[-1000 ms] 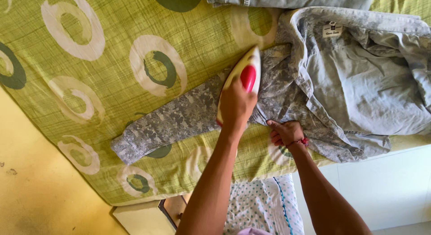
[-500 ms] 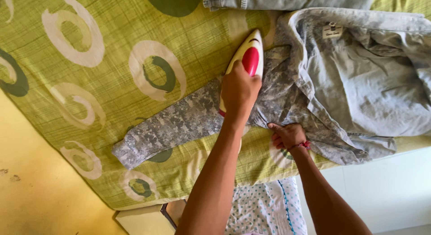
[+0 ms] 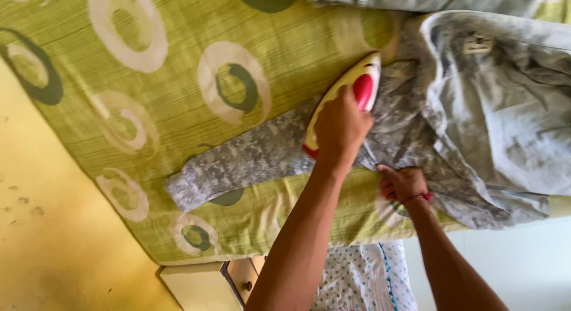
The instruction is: The person irons a patterned shirt laid out on a bed. They use a red and white iron to smooth the fabric, repeatedly adjusting the shirt with one hand while moving the iron with the other. The shirt remains on the bed throughout the clip.
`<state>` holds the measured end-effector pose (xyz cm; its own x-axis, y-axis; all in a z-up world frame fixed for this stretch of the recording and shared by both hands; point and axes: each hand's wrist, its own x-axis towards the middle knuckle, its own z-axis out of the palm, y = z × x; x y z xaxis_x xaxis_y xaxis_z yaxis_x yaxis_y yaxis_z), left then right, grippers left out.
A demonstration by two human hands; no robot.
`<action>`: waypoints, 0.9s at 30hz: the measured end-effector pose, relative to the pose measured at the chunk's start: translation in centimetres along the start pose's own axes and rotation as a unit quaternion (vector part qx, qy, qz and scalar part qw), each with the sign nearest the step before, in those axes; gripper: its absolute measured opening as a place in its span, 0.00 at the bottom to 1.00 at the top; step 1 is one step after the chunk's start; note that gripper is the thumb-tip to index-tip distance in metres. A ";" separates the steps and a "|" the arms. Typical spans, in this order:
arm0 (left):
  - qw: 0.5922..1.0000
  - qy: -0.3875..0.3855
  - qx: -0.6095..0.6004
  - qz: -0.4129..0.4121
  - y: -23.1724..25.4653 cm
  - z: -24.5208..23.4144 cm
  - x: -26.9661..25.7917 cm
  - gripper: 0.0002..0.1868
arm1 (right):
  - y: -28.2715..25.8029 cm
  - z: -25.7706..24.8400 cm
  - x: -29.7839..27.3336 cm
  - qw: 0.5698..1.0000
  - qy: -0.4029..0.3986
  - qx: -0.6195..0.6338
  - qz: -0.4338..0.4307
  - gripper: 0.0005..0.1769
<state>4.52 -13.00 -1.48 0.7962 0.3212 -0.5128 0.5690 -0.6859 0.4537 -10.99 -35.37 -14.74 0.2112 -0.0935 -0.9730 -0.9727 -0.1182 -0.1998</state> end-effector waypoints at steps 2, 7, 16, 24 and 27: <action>0.998 -0.053 0.029 0.008 -0.7 -0.6 0.6 0.17 | -0.1 0.2 -0.1 1.000 0.012 -0.010 -0.009 0.29; 0.965 -0.215 0.082 0.127 -9.7 -4.8 -1.5 0.23 | -1.0 0.2 -1.9 0.995 0.043 -0.069 -0.062 0.28; 0.962 -0.143 0.209 0.105 -28.4 -16.6 -5.0 0.26 | -0.9 0.4 -2.0 0.989 0.086 -0.102 -0.065 0.28; 0.980 -0.066 0.168 0.084 -30.9 -20.2 -3.9 0.20 | -0.6 0.3 -2.2 0.987 0.091 -0.102 -0.088 0.27; 0.978 -0.075 0.176 0.084 -31.3 -20.5 -3.3 0.21 | -0.7 0.0 -0.9 0.988 0.088 -0.088 -0.088 0.24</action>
<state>-11.68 20.82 0.98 0.8183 0.1038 -0.5653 0.3061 -0.9112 0.2759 -10.53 -35.22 -13.71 0.4052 -0.2254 -0.8860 -0.8903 -0.3177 -0.3264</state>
